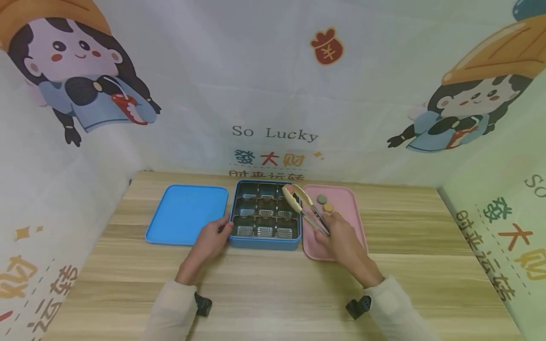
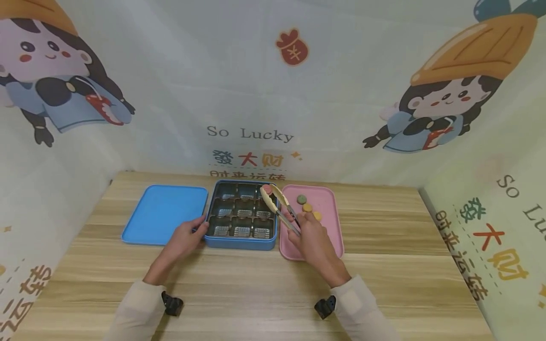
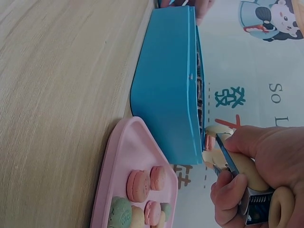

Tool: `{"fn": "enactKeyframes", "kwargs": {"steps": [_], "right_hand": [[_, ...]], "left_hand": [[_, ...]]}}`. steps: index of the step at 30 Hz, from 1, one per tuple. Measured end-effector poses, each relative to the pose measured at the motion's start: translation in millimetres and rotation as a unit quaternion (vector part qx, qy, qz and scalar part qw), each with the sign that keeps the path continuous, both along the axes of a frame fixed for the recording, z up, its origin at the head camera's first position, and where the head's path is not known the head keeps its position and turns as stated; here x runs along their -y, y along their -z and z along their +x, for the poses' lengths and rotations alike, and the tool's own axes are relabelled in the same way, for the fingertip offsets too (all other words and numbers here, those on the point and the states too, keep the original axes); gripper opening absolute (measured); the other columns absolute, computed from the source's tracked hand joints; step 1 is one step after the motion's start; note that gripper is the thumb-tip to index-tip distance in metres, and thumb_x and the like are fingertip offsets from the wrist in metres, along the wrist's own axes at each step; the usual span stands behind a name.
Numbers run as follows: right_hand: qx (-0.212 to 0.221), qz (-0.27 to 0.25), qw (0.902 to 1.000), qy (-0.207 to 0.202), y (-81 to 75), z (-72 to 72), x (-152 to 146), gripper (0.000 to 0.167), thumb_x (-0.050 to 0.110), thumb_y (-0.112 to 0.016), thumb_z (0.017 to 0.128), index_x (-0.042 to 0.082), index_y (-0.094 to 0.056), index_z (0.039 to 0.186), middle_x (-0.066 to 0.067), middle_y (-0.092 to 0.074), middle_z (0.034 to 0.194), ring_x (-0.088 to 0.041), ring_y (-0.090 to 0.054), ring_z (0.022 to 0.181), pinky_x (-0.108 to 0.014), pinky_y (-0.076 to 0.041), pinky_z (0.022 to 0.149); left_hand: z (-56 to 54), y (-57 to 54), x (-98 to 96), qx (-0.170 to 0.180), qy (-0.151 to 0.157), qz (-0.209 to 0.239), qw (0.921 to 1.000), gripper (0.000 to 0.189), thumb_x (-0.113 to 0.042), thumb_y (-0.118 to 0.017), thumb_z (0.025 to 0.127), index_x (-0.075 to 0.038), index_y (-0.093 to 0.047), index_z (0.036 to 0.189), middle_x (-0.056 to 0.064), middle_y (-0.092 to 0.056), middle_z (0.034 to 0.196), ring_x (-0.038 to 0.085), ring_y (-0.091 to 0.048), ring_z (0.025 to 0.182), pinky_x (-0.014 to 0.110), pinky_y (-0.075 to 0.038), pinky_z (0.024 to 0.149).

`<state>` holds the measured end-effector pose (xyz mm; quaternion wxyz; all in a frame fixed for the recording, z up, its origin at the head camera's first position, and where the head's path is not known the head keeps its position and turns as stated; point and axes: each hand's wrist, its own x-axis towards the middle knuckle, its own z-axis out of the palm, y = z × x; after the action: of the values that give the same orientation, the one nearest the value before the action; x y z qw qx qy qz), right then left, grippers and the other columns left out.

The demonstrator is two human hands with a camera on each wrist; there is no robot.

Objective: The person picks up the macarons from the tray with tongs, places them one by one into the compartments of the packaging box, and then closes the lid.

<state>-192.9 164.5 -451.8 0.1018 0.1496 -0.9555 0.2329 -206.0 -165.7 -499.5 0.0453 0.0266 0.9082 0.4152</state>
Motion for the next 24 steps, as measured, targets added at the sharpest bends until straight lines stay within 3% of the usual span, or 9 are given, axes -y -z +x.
{"fn": "enactKeyframes", "kwargs": {"steps": [8,12,18,24], "right_hand": [[-0.015,0.002,0.9999,0.0,0.8,1.7,0.9,0.034,0.011,-0.071,0.084,-0.003,-0.067,0.114,-0.013,-0.057,0.088,-0.022,-0.051,0.07,-0.041,-0.049,0.062],[-0.01,0.002,1.0,0.001,0.5,1.3,1.1,0.037,0.011,-0.071,0.084,-0.004,-0.066,0.118,-0.012,-0.056,0.086,-0.021,-0.05,0.069,-0.04,-0.048,0.061],[0.006,-0.014,0.9998,0.011,-0.1,0.4,-2.9,0.04,0.014,-0.071,0.084,-0.003,-0.066,0.12,-0.012,-0.057,0.087,-0.021,-0.051,0.068,-0.037,-0.045,0.06],[0.002,-0.023,0.9996,0.019,-0.2,-3.6,-15.8,0.022,0.01,-0.071,0.086,-0.002,-0.065,0.103,-0.015,-0.056,0.083,-0.02,-0.046,0.064,-0.032,-0.039,0.056]], "left_hand": [[0.9,-1.1,0.6,0.008,-0.003,0.0,1.0,0.049,-0.025,-0.044,0.106,0.004,-0.042,0.145,0.026,-0.058,0.134,0.035,-0.056,0.107,0.048,-0.046,0.089],[0.5,-0.5,0.5,0.004,-0.001,-0.003,1.0,0.049,-0.025,-0.044,0.105,0.004,-0.042,0.145,0.026,-0.056,0.135,0.038,-0.056,0.118,0.051,-0.046,0.095],[-0.6,1.1,-0.2,0.0,-0.004,0.003,1.0,0.05,-0.026,-0.044,0.105,0.004,-0.042,0.145,0.026,-0.047,0.142,0.043,-0.043,0.134,0.055,-0.04,0.105],[0.3,-0.2,-0.3,0.006,-0.008,0.003,0.9999,0.049,-0.026,-0.044,0.105,0.003,-0.042,0.145,0.026,-0.047,0.142,0.043,-0.045,0.133,0.054,-0.041,0.104]]}}
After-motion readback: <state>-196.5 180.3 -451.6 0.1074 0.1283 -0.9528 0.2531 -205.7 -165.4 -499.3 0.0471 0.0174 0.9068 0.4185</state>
